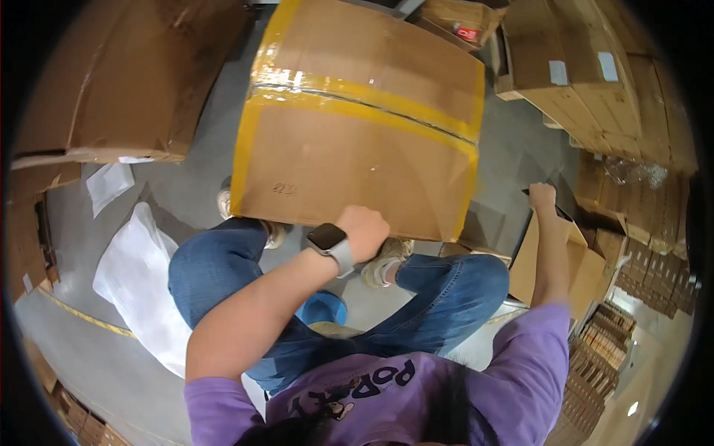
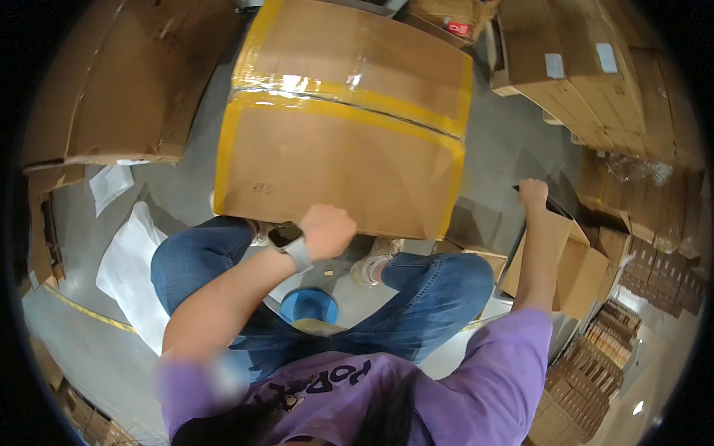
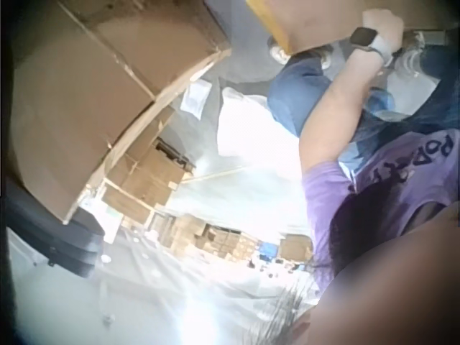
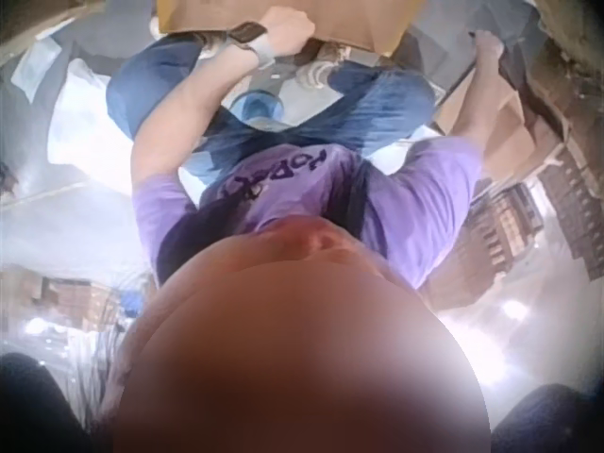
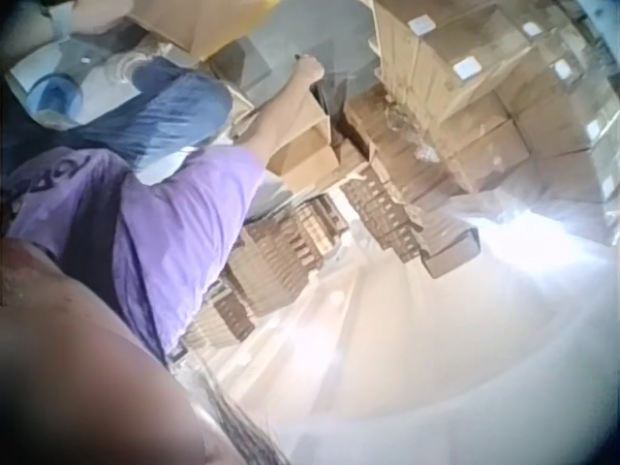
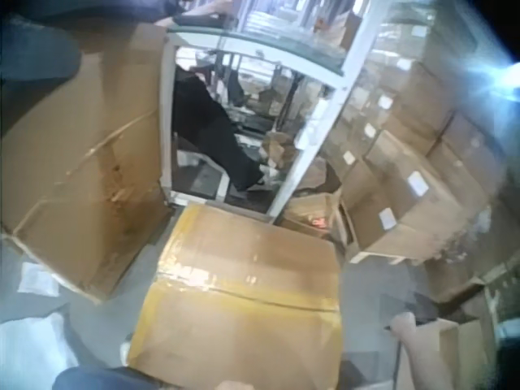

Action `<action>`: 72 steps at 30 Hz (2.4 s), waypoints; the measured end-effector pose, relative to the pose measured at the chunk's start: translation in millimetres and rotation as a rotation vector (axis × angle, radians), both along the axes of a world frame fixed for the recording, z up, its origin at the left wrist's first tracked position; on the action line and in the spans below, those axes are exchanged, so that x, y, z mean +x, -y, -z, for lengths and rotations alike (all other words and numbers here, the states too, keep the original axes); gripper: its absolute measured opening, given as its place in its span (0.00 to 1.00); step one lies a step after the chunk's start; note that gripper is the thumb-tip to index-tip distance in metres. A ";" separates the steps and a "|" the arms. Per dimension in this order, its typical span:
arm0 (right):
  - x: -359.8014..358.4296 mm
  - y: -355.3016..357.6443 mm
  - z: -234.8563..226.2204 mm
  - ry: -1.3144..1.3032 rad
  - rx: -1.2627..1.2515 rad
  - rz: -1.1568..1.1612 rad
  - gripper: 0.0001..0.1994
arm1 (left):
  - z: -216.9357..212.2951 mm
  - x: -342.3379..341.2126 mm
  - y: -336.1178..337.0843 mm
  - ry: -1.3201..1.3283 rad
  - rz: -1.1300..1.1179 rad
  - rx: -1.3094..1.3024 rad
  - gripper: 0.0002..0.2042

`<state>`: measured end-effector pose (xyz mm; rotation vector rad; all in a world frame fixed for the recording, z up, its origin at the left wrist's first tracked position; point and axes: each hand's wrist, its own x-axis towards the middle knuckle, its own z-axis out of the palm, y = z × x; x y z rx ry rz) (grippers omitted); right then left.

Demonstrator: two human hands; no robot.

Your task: Attaching small black plastic pieces to larger black plastic panels and organizing them into a cardboard box.

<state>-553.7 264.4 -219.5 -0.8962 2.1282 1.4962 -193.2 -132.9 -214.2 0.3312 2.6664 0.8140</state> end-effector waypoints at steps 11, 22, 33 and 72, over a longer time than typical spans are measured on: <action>28.0 133.4 76.8 0.158 -1.502 1.165 0.18 | 18.6 -34.1 -34.2 0.050 0.055 -0.063 0.11; 7.3 92.7 95.7 0.085 -1.274 0.730 0.21 | 25.0 -47.0 -30.8 -0.171 0.042 -0.306 0.05; 18.3 117.9 52.5 0.304 -0.665 0.427 0.20 | 21.0 -46.3 -19.0 -0.148 0.022 -0.318 0.07; 330.1 320.1 -120.9 0.268 -1.791 0.270 0.15 | -105.3 72.8 71.7 -0.651 -0.193 -0.016 0.06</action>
